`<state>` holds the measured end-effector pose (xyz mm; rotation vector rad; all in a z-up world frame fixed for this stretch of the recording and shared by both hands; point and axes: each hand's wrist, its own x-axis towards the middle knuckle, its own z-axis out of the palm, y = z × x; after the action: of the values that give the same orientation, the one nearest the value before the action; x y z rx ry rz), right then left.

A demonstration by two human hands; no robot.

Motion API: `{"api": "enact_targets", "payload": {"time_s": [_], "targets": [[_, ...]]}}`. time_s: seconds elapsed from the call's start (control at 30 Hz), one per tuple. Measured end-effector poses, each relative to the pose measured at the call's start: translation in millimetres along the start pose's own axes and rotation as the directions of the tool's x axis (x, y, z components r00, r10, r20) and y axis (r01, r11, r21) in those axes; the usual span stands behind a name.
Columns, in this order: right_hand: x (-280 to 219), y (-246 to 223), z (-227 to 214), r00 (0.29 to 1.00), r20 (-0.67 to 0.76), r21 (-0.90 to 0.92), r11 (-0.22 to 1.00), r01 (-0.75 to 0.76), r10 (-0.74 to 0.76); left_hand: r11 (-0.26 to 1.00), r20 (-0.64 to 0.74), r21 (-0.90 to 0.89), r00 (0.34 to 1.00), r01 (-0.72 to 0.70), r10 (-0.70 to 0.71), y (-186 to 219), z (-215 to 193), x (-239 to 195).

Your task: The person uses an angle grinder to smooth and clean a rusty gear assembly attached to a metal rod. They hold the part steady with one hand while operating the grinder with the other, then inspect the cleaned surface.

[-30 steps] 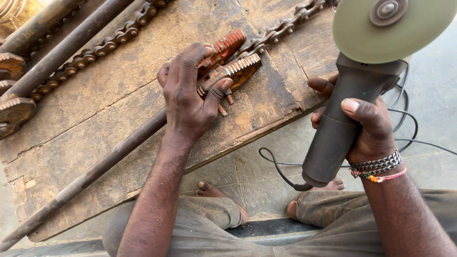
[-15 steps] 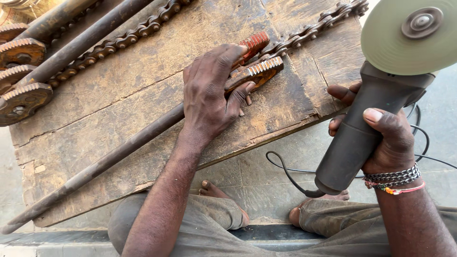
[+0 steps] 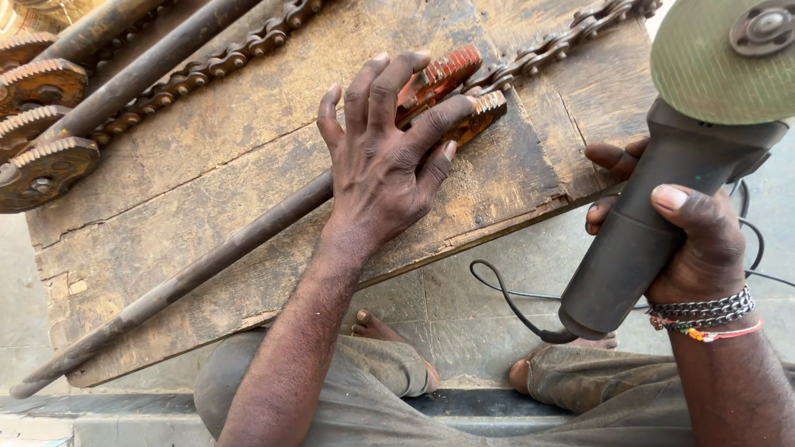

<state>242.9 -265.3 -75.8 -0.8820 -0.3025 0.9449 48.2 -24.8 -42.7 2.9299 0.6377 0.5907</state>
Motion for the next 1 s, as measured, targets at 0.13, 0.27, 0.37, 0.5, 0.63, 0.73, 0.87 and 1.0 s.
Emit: {"api": "enact_targets", "payload": {"time_s": [0.13, 0.27, 0.37, 0.5, 0.63, 0.73, 0.87, 1.0], "targets": [[0.4, -0.2, 1.4, 1.0, -0.013, -0.007, 1.0, -0.001, 0.001, 1.0, 0.001, 0.007, 1.0, 0.004, -0.004, 1.1, -0.7, 1.6], [0.1, 1.3, -1.3, 1.0, -0.017, -0.002, 1.0, -0.006, 0.006, 1.0, 0.024, 0.0, 1.0, 0.003, -0.003, -0.2, -1.0, 0.6], [-0.2, 1.4, -2.4, 1.0, -0.012, -0.002, 1.0, -0.006, 0.006, 1.0, 0.012, 0.005, 1.0, -0.02, 0.02, 0.6, -2.4, -0.1], [0.0, 1.4, -2.9, 1.0, -0.004, -0.025, 1.0, 0.007, -0.007, 1.0, 0.017, -0.014, 1.0, -0.016, 0.016, 1.6, -3.8, 0.0], [0.3, 1.2, -3.2, 1.0, 0.005, -0.006, 1.0, 0.005, -0.005, 1.0, 0.021, -0.028, 1.0, 0.001, 0.0, 1.4, -4.0, 0.1], [-0.3, 1.3, -3.3, 1.0, 0.006, -0.004, 1.0, 0.005, -0.005, 1.0, 0.018, -0.013, 1.0, 0.001, -0.001, 0.2, -2.6, -0.8], [-0.5, 1.4, -3.4, 1.0, 0.006, 0.004, 1.0, 0.005, -0.005, 1.0, 0.02, 0.009, 1.0, 0.004, -0.005, -3.0, 0.8, -1.5], [-0.4, 0.8, -2.8, 1.0, 0.002, -0.005, 1.0, 0.007, -0.007, 1.0, -0.03, -0.019, 1.0, 0.008, -0.008, -6.0, 5.0, 0.9]]}}
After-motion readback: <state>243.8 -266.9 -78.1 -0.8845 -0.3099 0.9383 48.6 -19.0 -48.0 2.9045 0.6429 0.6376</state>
